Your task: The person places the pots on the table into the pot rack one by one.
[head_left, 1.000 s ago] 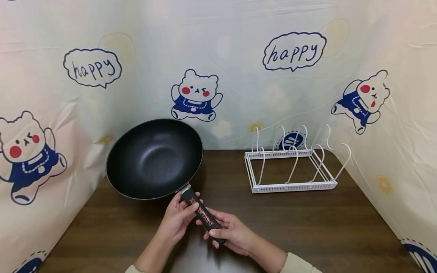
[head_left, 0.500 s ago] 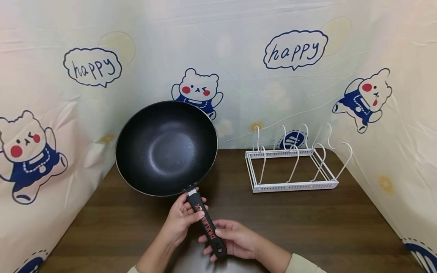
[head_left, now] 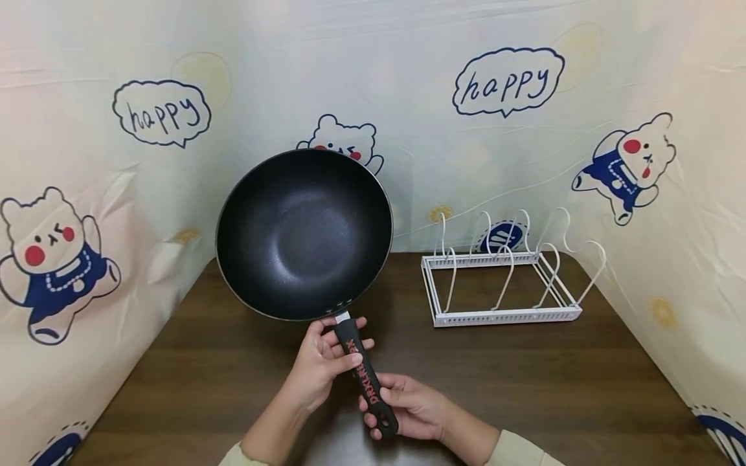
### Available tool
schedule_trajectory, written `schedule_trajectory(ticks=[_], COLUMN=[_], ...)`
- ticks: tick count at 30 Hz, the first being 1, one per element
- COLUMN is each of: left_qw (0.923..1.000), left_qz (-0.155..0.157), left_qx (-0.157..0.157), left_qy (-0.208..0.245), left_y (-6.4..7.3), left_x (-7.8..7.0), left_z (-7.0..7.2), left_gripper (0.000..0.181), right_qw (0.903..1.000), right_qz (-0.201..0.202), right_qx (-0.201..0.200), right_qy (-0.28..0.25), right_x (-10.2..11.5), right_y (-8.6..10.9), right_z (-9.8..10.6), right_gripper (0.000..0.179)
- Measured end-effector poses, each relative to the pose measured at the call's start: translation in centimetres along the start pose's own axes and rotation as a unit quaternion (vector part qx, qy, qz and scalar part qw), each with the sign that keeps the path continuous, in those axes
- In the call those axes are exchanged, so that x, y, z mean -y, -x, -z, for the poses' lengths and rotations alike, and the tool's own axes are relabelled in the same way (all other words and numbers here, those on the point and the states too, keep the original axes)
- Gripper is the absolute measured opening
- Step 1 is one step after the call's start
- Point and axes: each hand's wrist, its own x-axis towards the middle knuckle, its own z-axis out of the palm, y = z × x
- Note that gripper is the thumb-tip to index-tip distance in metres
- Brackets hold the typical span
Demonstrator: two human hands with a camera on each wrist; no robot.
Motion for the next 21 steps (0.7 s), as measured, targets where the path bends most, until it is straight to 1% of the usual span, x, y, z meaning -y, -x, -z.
schedule_trajectory(ticks=[5, 9, 14, 19, 21], left_qw=[0.9988, 0.9971, 0.9961, 0.9946, 0.9944], left_qz=[0.004, 0.01, 0.008, -0.013, -0.018], left_qx=[-0.048, -0.075, -0.086, -0.102, -0.104], left_qy=[-0.008, 0.004, 0.018, 0.008, 0.003], left_y=[-0.2, -0.2, 0.1, -0.2, -0.3], left_x=[-0.2, 0.1, 0.4, 0.5, 0.6], left_z=[-0.4, -0.5, -0.8, -1.2, -1.3], left_gripper=[0.074, 0.073, 0.074, 0.071, 0.069], right_qw=[0.9999, 0.9995, 0.997, 0.9911, 0.9874], right_qz=[0.007, 0.004, 0.012, 0.021, 0.021], right_qx=[-0.008, -0.028, -0.059, -0.089, -0.104], right_qy=[0.008, 0.016, 0.048, 0.097, 0.117], right_x=[0.3, 0.3, -0.1, 0.0, 0.1], right_y=[0.0, -0.1, 0.0, -0.4, -0.6], right_z=[0.1, 0.3, 0.7, 0.4, 0.3], right_gripper=[0.034, 0.034, 0.04, 0.05, 0.054])
